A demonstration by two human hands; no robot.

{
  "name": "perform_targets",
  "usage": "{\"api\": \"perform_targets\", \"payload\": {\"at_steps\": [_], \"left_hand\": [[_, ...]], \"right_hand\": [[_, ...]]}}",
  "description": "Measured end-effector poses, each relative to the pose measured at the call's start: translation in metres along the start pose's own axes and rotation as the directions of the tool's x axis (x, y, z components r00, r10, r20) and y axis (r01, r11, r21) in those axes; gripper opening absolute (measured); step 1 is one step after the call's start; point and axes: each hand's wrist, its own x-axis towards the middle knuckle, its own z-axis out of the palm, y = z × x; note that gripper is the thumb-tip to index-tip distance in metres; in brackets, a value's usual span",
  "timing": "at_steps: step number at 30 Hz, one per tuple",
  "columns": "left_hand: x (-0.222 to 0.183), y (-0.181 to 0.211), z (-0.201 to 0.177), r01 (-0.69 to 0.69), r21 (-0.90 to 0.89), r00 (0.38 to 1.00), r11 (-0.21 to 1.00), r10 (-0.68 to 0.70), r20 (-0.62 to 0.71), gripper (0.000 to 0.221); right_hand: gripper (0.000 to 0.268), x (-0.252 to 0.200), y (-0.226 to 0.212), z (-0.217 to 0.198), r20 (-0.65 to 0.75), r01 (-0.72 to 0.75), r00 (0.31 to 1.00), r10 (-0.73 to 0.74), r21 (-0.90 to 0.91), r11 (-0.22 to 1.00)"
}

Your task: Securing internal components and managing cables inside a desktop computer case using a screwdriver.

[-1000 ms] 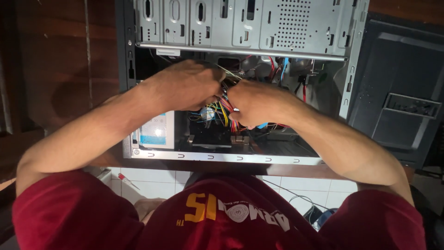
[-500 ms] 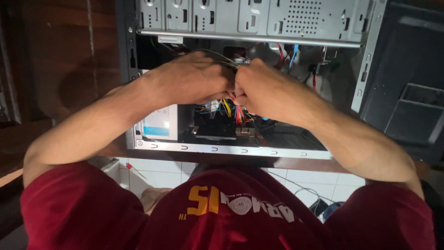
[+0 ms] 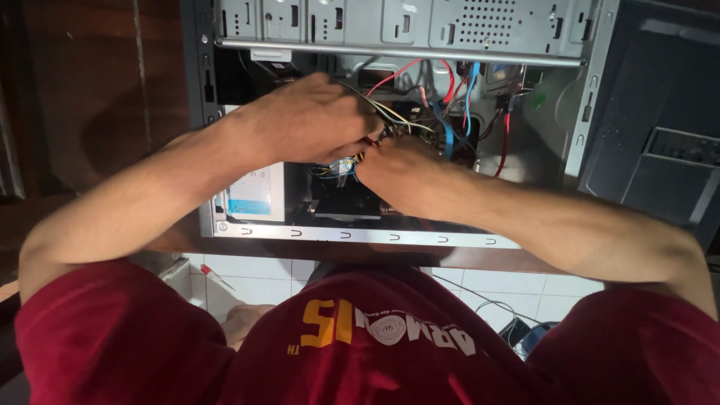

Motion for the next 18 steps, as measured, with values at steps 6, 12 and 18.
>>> {"api": "perform_targets", "payload": {"at_steps": [6,12,18], "left_hand": [[-0.006,0.006,-0.002,0.004,-0.054,0.992,0.999,-0.011,-0.127,0.014],[-0.007,0.002,-0.002,-0.006,-0.069,0.995,0.998,-0.001,-0.102,0.018],[-0.006,0.002,-0.004,-0.029,-0.089,0.996,0.996,0.021,-0.088,0.019]], "right_hand": [[0.013,0.017,0.028,0.058,-0.392,0.114,0.895,-0.215,-0.265,0.957],[0.016,0.016,0.008,0.061,-0.469,0.074,0.873,-0.135,-0.146,0.986],[0.021,0.016,0.000,0.066,-0.501,0.093,0.863,-0.069,0.024,0.995]]}}
